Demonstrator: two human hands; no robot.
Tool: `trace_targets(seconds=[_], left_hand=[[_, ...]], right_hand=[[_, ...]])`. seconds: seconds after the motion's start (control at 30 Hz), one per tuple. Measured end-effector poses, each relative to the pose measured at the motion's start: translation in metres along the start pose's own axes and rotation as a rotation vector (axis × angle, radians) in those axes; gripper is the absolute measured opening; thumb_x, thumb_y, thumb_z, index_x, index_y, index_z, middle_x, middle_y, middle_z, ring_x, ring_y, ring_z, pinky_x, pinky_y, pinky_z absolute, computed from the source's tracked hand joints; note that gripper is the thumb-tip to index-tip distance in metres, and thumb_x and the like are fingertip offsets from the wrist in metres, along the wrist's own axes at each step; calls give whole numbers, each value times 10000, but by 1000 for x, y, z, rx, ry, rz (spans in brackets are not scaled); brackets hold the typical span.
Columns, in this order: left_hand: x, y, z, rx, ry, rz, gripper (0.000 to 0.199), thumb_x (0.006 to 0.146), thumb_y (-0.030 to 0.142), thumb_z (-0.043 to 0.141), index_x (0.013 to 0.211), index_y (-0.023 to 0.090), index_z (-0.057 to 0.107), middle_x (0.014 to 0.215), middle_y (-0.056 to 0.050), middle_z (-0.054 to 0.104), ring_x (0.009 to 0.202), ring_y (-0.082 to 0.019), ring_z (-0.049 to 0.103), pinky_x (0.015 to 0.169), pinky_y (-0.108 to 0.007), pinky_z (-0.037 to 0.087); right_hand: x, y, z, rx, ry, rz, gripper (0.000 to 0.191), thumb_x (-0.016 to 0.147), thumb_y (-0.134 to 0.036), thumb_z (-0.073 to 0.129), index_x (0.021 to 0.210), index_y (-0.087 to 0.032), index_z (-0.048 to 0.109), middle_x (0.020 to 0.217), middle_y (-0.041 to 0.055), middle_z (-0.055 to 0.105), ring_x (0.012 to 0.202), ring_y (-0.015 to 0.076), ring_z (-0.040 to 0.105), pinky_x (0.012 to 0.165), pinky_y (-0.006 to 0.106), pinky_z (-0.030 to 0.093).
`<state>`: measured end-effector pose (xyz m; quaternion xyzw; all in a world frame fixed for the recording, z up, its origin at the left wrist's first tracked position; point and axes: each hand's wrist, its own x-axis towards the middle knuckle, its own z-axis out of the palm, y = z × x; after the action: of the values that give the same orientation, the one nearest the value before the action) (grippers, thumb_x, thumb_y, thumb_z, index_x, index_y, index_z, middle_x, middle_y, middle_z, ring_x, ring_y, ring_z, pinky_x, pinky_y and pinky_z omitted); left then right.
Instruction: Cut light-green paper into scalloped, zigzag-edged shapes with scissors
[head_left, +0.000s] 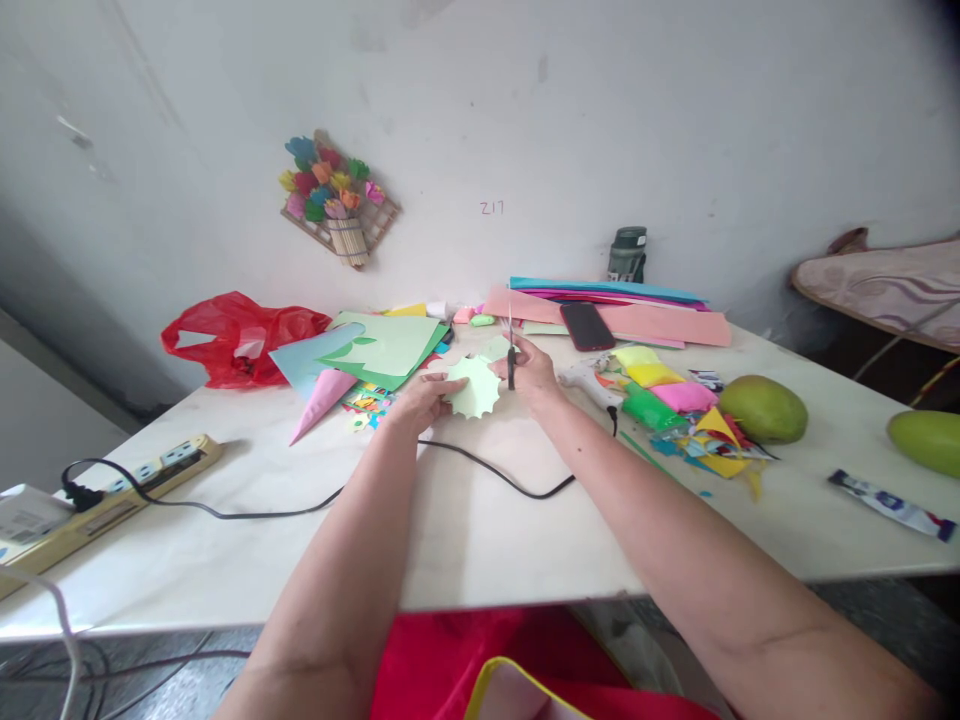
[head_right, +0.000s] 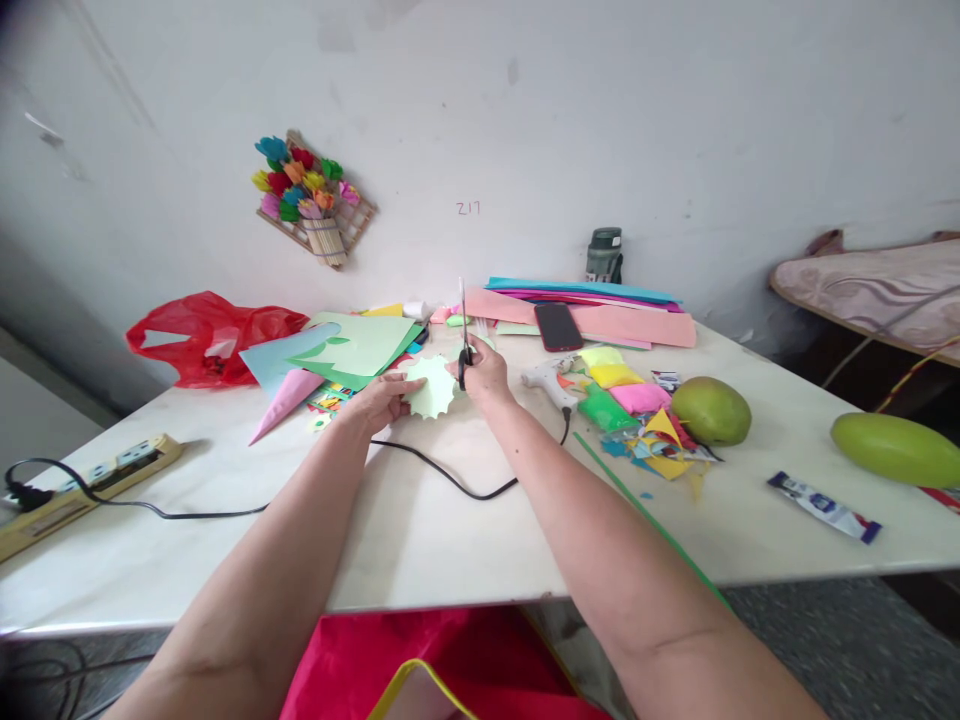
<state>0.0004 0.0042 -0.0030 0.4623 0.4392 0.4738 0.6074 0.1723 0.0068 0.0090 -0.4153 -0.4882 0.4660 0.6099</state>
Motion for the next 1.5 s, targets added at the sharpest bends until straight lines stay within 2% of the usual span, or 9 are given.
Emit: trace_targets(seconds=[0.2, 0.47, 0.6, 0.67, 0.8, 0.9, 1.07, 1.2, 1.5], left_hand=[[6, -3, -5, -74, 111, 132, 312, 518, 212, 775, 770, 118, 616, 670, -53, 649, 550, -133, 603, 481, -209, 457], [3, -1, 0, -26, 66, 164, 328, 504, 218, 780, 765, 107, 614, 686, -61, 650, 587, -154, 617, 544, -238, 500], [0, 2, 5, -241, 128, 138, 299, 576, 330, 734, 765, 153, 585, 508, 30, 561, 443, -105, 547, 553, -268, 520], [-1, 2, 7, -358, 69, 92, 273, 625, 351, 695, 799, 179, 576, 459, 66, 512, 431, -99, 540, 638, -324, 539], [-1, -4, 13, -352, -104, 50, 249, 640, 223, 691, 855, 152, 587, 690, -19, 647, 658, -168, 646, 779, -378, 519], [2, -9, 19, -278, -26, 84, 264, 635, 166, 696, 874, 127, 592, 759, -52, 661, 697, -185, 656, 753, -339, 534], [5, -9, 18, -194, 68, 152, 230, 651, 196, 699, 831, 105, 586, 672, -54, 634, 697, -196, 657, 702, -329, 556], [5, -7, 12, -202, 75, 246, 297, 636, 179, 710, 894, 102, 586, 808, -77, 652, 739, -189, 655, 729, -333, 554], [10, -8, 0, -243, 171, 285, 350, 583, 185, 747, 880, 83, 593, 838, -83, 653, 729, -185, 649, 706, -329, 560]], right_hand=[[-6, -7, -2, 14, -55, 118, 600, 551, -82, 697, 1128, -128, 536, 507, -79, 524, 442, 71, 501, 489, 199, 442], [-2, -6, -10, -57, -148, 130, 660, 521, -62, 707, 1153, -120, 526, 508, -68, 544, 421, 64, 478, 443, 180, 410], [-1, -7, -7, -21, -21, 72, 642, 520, -86, 692, 1141, -132, 538, 498, -82, 527, 413, 68, 475, 456, 198, 426], [1, -5, -6, 24, 56, 36, 632, 525, -121, 686, 1139, -141, 535, 501, -88, 524, 413, 72, 484, 469, 209, 436], [4, 3, -3, 54, 111, -33, 588, 534, -186, 672, 1108, -159, 548, 506, -94, 515, 429, 88, 516, 481, 221, 441], [3, 7, 0, 23, 93, -39, 557, 544, -205, 677, 1085, -171, 554, 510, -92, 515, 429, 97, 531, 462, 216, 430], [-1, 0, -3, -98, -23, 154, 588, 560, -214, 731, 1092, -138, 490, 523, -46, 568, 390, 93, 519, 354, 175, 342], [0, -3, -14, -233, -197, 234, 413, 603, -366, 733, 872, -133, 524, 507, 9, 579, 369, 89, 503, 291, 157, 228], [3, -9, -37, -317, -559, 219, 447, 664, -568, 617, 747, -144, 503, 583, 52, 623, 435, 110, 567, 305, 161, 316]])
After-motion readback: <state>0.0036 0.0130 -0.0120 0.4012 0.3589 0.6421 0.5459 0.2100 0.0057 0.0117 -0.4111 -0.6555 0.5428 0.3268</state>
